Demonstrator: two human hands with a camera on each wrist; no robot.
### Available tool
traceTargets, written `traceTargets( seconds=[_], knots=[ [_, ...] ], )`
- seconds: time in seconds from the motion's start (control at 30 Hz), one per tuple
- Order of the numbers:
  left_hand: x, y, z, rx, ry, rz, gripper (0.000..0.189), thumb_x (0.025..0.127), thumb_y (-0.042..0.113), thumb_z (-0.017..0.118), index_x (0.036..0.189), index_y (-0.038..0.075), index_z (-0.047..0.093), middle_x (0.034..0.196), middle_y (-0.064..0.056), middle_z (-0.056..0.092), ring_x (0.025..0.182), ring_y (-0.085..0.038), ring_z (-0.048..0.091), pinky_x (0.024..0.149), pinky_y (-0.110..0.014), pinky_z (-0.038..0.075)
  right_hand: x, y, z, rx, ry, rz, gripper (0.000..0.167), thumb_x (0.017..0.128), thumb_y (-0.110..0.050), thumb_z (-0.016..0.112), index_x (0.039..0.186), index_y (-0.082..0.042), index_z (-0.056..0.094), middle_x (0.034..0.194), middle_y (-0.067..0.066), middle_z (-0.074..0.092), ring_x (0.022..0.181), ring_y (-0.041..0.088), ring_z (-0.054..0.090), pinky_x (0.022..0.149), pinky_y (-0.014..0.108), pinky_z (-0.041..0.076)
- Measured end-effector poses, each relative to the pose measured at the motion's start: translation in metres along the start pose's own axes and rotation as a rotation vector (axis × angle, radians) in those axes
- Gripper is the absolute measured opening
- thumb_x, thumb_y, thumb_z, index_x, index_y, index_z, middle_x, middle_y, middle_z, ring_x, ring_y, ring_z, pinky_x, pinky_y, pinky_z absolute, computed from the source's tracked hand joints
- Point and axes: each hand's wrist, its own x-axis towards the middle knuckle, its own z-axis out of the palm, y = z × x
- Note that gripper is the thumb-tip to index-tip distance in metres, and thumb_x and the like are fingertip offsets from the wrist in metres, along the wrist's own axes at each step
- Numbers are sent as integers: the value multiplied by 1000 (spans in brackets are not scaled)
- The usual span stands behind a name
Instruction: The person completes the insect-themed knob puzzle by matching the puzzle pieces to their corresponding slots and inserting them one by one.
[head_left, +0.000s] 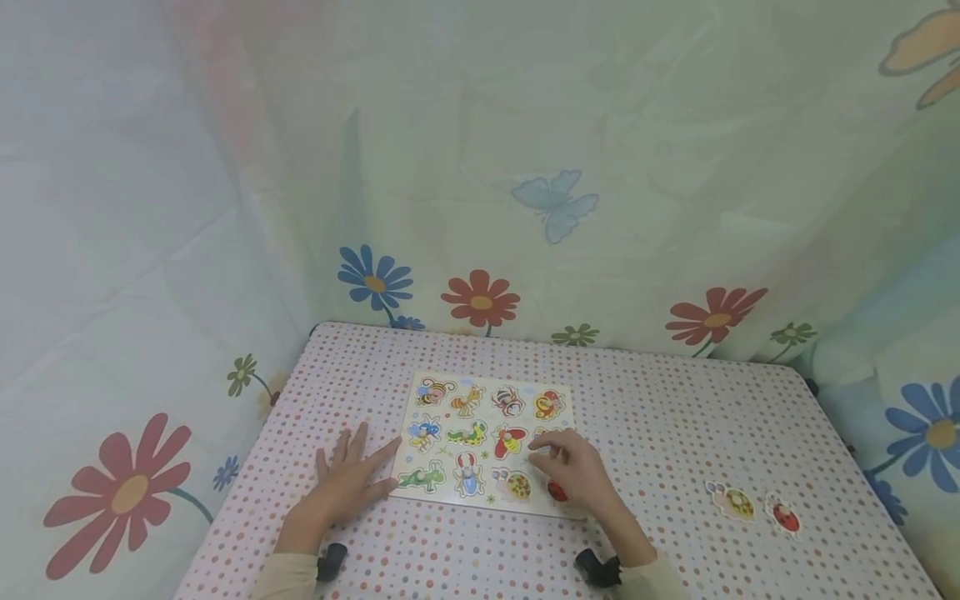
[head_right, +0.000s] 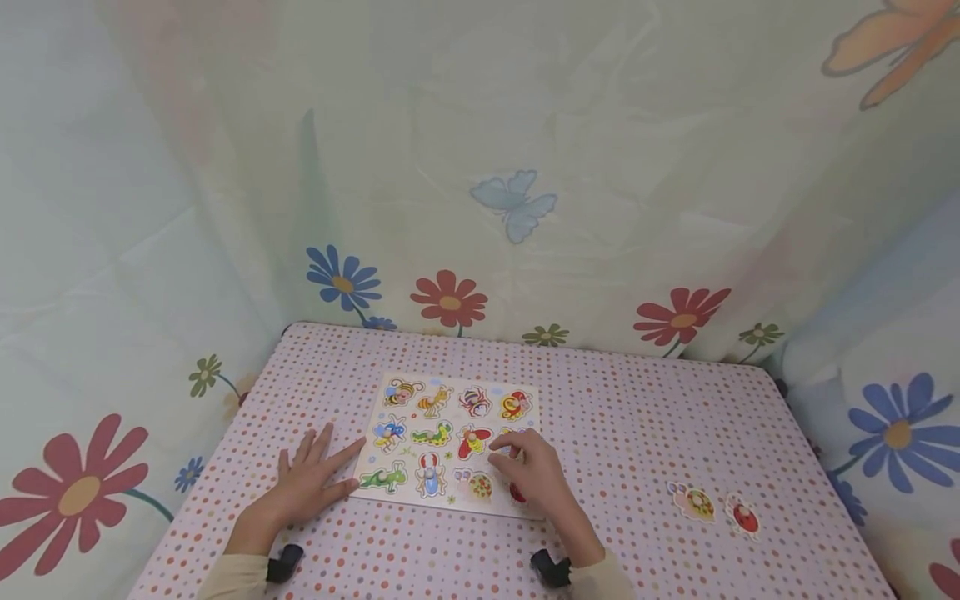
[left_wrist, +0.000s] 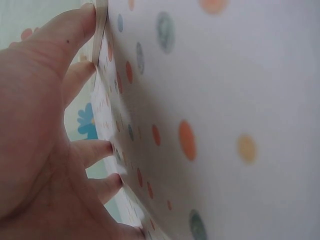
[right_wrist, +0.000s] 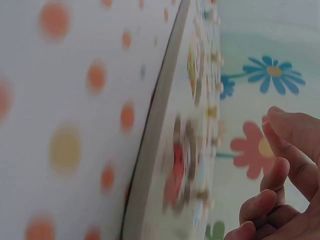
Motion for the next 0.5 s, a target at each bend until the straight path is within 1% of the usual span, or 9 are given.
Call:
traceTargets(
  seconds=[0.1, 0.23, 0.37, 0.43, 0.5],
  knots=[
    [1, -1, 1, 0, 5, 2, 64, 96, 49, 61, 154, 36, 38, 165, -21, 2, 147, -50, -5, 106, -76, -11, -7, 13, -17, -16, 35, 31, 12, 88, -14, 78, 100, -16, 76, 81, -2, 49, 65, 15, 40, 52, 24, 37],
    [1, -2, 2, -4, -3, -3, 64, 96, 49, 61, 154, 36, 38, 165, -20, 2, 147, -50, -5, 106, -76, -11, -20, 31, -41, -76, 87, 80, 13, 90, -17, 76, 103, -15, 76, 82, -1, 49, 67, 15, 40, 53, 25, 37],
    [0, -1, 2, -4, -7, -7, 63, 96, 48, 61, 154, 37, 39, 165, -20, 2, 147, -50, -5, 106, -76, -10, -36, 47, -67, -121, 134, 125, 18, 92, -23, 75, 108, -12, 74, 85, 1, 49, 68, 15, 41, 53, 25, 38],
    [0, -1, 2, -6, -3, -4, 63, 96, 47, 62, 154, 36, 39, 165, -20, 2, 147, -50, -5, 106, -77, -10, -43, 56, -81, -141, 155, 130, 21, 93, -25, 74, 109, -12, 74, 86, 1, 50, 69, 15, 41, 54, 25, 39],
    [0, -1, 1, -5, -2, -4, 63, 96, 47, 61, 154, 36, 39, 165, -20, 2, 147, -50, -5, 106, -77, -10, -50, 64, -95, -164, 174, 152, 23, 94, -27, 73, 111, -11, 74, 87, 2, 51, 70, 16, 41, 55, 27, 37]
  ],
)
